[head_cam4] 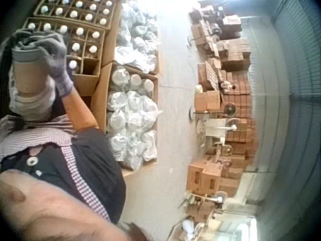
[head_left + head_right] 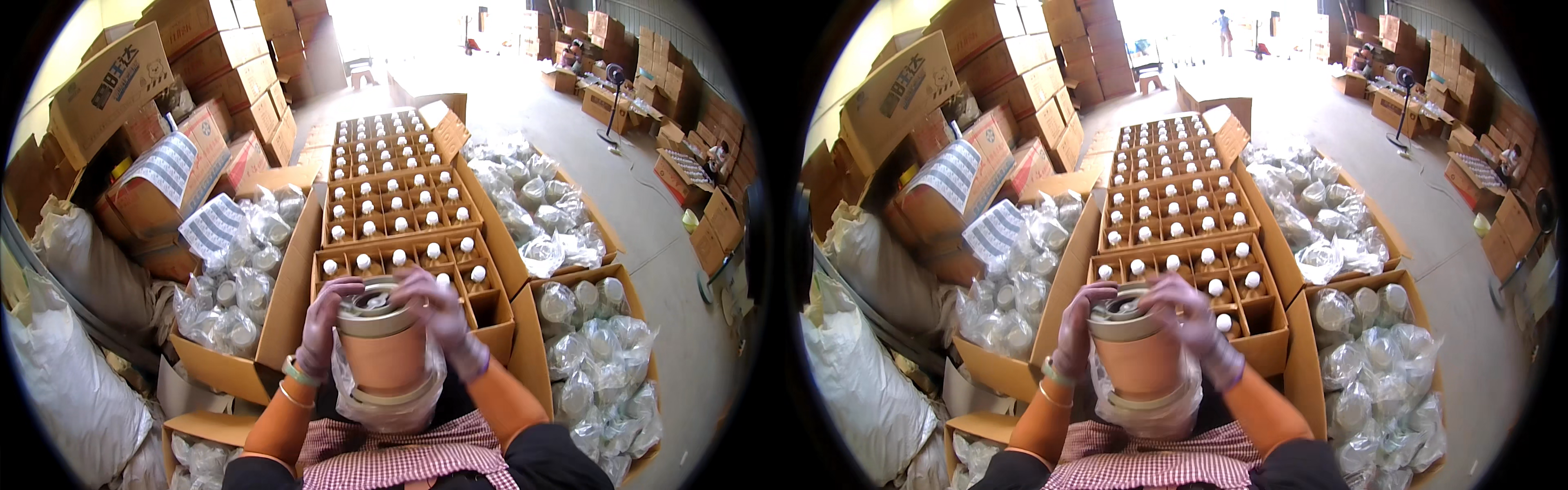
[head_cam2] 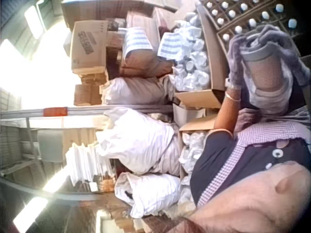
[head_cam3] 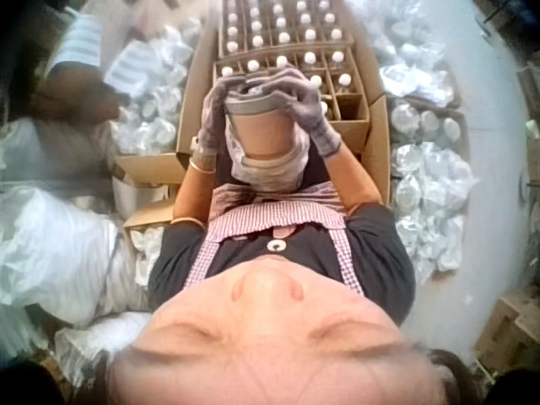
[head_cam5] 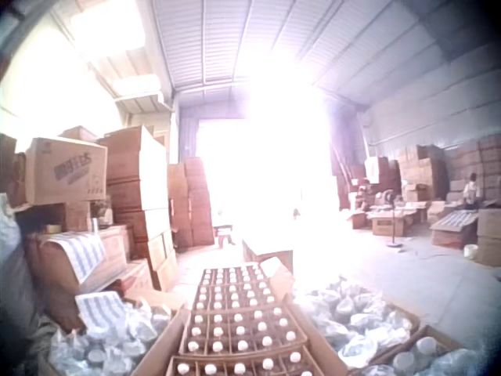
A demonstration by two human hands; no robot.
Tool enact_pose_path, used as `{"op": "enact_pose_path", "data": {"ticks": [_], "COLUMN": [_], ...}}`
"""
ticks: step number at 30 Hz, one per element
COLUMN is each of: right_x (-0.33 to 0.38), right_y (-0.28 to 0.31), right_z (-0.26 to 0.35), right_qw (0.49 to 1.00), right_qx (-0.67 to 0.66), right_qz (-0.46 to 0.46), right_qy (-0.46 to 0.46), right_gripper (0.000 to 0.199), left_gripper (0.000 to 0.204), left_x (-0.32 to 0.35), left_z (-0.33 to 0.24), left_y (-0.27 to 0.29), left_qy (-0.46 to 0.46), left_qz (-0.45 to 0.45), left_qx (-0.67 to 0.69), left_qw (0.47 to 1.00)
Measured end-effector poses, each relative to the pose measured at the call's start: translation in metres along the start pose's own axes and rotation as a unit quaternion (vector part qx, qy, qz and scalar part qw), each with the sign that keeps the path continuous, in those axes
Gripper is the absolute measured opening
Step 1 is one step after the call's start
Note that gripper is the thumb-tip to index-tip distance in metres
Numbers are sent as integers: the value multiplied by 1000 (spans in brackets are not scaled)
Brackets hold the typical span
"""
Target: The person assembles industrial canister components by inserting a cylindrical silver filter into a plastic housing, securing it with a locking cap, and placing the assembled unit into a plastic bag.
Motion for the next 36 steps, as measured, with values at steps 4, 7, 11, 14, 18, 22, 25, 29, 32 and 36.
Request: {"op": "enact_pose_path", "data": {"ticks": [4,7,11,14,18,22,25,29,32,36], "right_x": [9,-29,-4,-5,-33,-4,-5,-18,-18,3], "right_y": [-70,15,18,-43,31,29,-36,3,39,22], "right_z": [122,67,-1,110,27,-26,96,54,-31,-8], "right_qw": [950,988,987,938,997,975,903,978,954,987], "right_qx": [294,143,51,330,65,-148,408,207,-242,-4], "right_qz": [-1,-2,-34,-83,7,-19,-120,12,37,-19], "right_qy": [103,66,-147,75,-51,-167,57,-22,-173,-158], "right_gripper": [57,43,24,26,30,26,30,26,29,34], "left_gripper": [46,26,26,22,26,34,31,33,30,30], "left_x": [-33,-24,-9,-38,-39,-27,-37,-59,-39,-42], "left_z": [67,-32,-20,43,-25,-30,46,10,-64,-5], "left_y": [-9,18,-8,-21,-21,-42,-24,-13,-63,-38], "left_qy": [229,-66,-60,100,3,-85,83,11,-55,-45], "left_qz": [21,-82,-64,67,48,32,-1,96,49,29], "left_qx": [238,-98,-69,323,4,-28,356,36,-121,26], "left_qw": [944,990,994,939,999,995,931,995,990,998]}}
Point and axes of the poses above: each hand's wrist, its own x-axis away from the middle knuckle, its own y-axis out of the back of the hand, z = x × y, the point moved 10 cm from there along -x, towards the middle knuckle, and after that the axes turned 7 degrees about -z, right-handed, at the moved point
